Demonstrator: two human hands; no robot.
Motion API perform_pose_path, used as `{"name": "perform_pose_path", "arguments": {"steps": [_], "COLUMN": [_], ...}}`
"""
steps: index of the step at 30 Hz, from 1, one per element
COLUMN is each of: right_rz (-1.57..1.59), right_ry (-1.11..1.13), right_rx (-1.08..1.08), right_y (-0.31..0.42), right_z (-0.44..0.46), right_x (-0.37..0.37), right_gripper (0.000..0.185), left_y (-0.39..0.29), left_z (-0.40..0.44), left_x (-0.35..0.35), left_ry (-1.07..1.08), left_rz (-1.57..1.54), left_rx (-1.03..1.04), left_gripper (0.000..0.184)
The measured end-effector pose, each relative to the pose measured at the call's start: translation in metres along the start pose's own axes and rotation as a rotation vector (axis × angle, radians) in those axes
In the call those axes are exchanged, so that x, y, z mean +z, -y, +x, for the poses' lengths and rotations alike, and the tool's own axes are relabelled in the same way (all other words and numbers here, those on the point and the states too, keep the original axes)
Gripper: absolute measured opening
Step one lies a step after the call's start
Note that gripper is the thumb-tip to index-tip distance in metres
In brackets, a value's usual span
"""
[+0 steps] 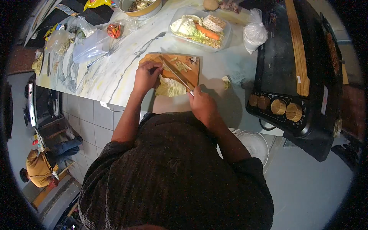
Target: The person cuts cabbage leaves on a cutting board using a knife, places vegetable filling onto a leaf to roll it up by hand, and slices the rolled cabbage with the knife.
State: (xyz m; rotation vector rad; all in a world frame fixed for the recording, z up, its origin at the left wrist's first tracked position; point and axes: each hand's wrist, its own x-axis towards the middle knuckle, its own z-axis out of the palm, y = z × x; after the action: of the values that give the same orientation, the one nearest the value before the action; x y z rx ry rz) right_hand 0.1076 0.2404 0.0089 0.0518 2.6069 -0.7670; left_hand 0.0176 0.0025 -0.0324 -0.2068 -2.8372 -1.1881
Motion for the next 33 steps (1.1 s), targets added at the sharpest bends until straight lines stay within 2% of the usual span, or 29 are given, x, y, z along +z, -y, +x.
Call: {"name": "perform_pose_path", "arguments": {"steps": [2, 5, 11, 13, 22, 26, 29, 33], "right_rz": [-0.014, -0.023, -0.05, -0.052, -0.055, -0.007, -0.099, -0.061], "right_ry": [0.008, 0.028, 0.038, 0.08, 0.138, 0.155, 0.141, 0.081], "right_rx": [-0.023, -0.006, -0.007, 0.013, 0.021, 0.026, 0.019, -0.012], "right_y": [-0.003, 0.002, 0.007, 0.014, -0.001, -0.006, -0.001, -0.009], "right_z": [0.003, 0.002, 0.003, 0.006, 0.012, 0.022, 0.026, 0.002], "right_x": [0.003, 0.001, -0.003, -0.007, -0.002, 0.007, 0.011, -0.007], "right_gripper": [0.036, 0.035, 0.033, 0.033, 0.032, 0.032, 0.033, 0.034], "left_y": [-0.001, -0.001, 0.003, 0.005, -0.003, 0.003, 0.003, 0.01], "left_z": [0.003, 0.001, 0.0, 0.001, 0.002, 0.0, 0.0, 0.001], "left_x": [0.001, 0.003, 0.005, 0.005, 0.001, 0.002, 0.004, 0.007], "left_ry": [0.026, -0.051, -0.006, -0.042, 0.003, 0.001, -0.029, -0.021], "left_rz": [0.039, -0.08, -0.141, -0.079, -0.088, -0.059, 0.011, -0.012], "left_rx": [-0.009, 0.031, -0.059, 0.019, -0.052, -0.015, 0.038, 0.021], "left_gripper": [0.014, 0.012, 0.011, 0.011, 0.008, 0.01, 0.01, 0.011]}}
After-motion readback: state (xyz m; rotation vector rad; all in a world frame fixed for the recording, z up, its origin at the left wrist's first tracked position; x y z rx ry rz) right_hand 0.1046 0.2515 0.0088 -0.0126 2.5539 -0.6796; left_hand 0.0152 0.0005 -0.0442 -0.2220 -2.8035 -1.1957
